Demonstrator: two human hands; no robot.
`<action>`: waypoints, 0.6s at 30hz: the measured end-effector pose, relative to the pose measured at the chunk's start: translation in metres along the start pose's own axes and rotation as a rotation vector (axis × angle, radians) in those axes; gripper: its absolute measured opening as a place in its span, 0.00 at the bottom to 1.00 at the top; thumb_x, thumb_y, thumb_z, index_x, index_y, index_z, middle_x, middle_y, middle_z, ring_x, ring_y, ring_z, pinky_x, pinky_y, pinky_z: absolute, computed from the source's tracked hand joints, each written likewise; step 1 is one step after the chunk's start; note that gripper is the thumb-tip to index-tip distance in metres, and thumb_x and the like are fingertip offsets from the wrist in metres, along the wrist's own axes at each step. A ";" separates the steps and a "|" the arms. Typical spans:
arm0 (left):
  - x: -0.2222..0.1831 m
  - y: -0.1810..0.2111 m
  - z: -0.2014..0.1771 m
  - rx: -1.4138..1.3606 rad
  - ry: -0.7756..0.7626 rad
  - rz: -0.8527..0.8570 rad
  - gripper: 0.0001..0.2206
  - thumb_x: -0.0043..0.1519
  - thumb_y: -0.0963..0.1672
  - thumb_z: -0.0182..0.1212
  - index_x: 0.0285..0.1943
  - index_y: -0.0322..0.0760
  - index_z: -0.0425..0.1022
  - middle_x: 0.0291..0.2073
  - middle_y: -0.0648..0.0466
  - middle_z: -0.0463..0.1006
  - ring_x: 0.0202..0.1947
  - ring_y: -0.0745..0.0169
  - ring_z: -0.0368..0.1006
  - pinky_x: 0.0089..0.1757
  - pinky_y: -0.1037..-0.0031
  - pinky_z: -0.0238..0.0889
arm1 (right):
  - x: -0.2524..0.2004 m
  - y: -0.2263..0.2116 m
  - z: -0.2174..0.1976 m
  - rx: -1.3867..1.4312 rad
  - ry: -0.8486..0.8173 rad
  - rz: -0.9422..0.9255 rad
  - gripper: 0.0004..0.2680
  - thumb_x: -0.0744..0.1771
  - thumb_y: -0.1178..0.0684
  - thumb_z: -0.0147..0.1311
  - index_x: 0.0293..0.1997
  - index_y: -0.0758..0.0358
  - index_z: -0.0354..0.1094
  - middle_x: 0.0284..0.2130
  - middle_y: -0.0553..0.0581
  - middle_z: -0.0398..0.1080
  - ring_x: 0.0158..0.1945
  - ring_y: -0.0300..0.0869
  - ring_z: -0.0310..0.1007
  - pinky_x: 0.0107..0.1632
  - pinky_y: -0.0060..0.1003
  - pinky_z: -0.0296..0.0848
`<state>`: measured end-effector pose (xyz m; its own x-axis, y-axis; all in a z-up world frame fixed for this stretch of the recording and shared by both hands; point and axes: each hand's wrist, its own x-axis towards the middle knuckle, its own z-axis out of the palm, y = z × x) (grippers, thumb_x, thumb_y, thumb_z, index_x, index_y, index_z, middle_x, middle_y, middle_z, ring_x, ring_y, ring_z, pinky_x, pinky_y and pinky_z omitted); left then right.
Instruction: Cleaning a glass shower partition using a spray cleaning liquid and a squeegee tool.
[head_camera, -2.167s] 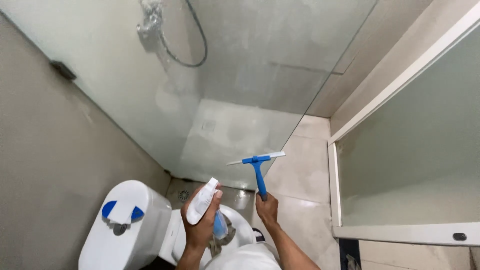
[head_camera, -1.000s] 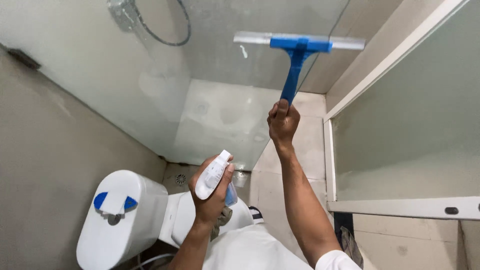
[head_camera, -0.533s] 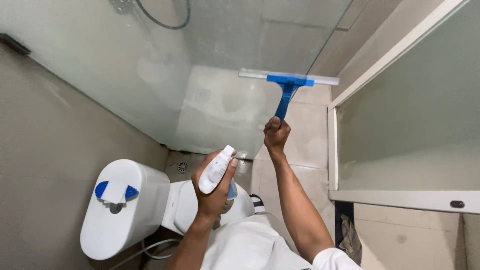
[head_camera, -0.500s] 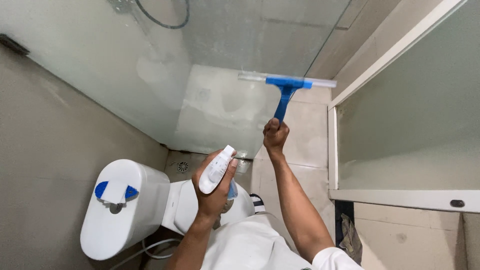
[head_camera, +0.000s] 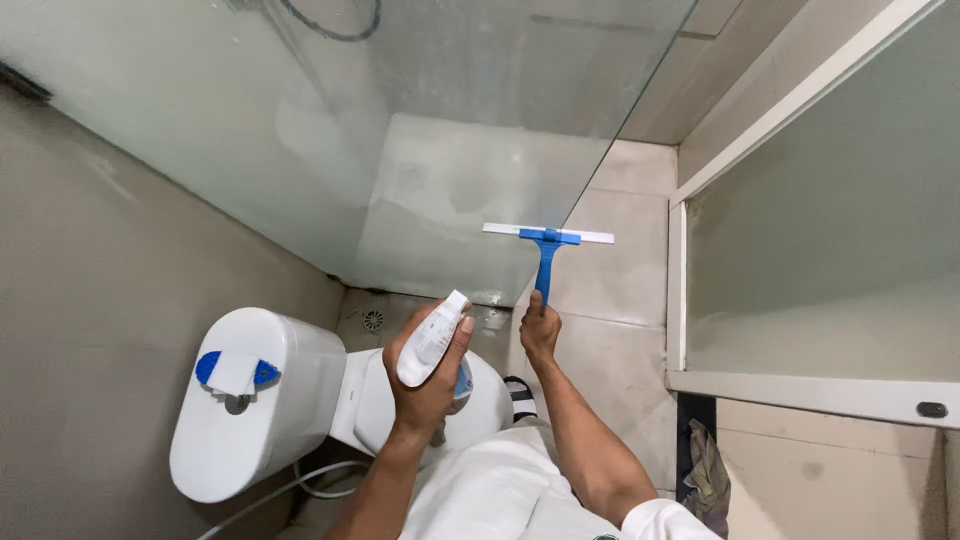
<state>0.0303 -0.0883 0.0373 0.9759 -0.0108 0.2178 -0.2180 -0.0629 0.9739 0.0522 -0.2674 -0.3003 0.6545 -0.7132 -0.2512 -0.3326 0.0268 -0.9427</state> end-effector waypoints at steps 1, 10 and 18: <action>-0.001 0.000 0.001 0.003 0.000 -0.001 0.08 0.59 0.40 0.72 0.45 0.33 0.84 0.37 0.44 0.87 0.46 0.54 0.82 0.51 0.61 0.70 | -0.001 -0.001 -0.001 0.001 -0.002 0.002 0.29 0.71 0.27 0.41 0.12 0.57 0.58 0.08 0.58 0.61 0.15 0.45 0.62 0.26 0.41 0.64; -0.012 -0.004 -0.007 -0.018 -0.002 -0.013 0.07 0.59 0.40 0.72 0.45 0.33 0.85 0.37 0.44 0.87 0.43 0.58 0.81 0.47 0.62 0.72 | -0.028 -0.011 -0.013 -0.033 0.001 0.104 0.26 0.70 0.26 0.45 0.19 0.59 0.61 0.13 0.58 0.63 0.20 0.45 0.65 0.28 0.44 0.64; -0.015 0.003 -0.063 0.025 -0.040 -0.021 0.11 0.58 0.39 0.67 0.49 0.29 0.83 0.29 0.54 0.85 0.24 0.71 0.72 0.28 0.80 0.66 | -0.097 -0.066 -0.012 -0.037 -0.051 0.087 0.21 0.71 0.32 0.35 0.37 0.62 0.66 0.20 0.50 0.60 0.24 0.38 0.61 0.31 0.38 0.62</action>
<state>0.0146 -0.0252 0.0413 0.9798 -0.0487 0.1942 -0.1979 -0.0880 0.9763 0.0022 -0.2079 -0.2114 0.6555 -0.6725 -0.3437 -0.4143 0.0604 -0.9082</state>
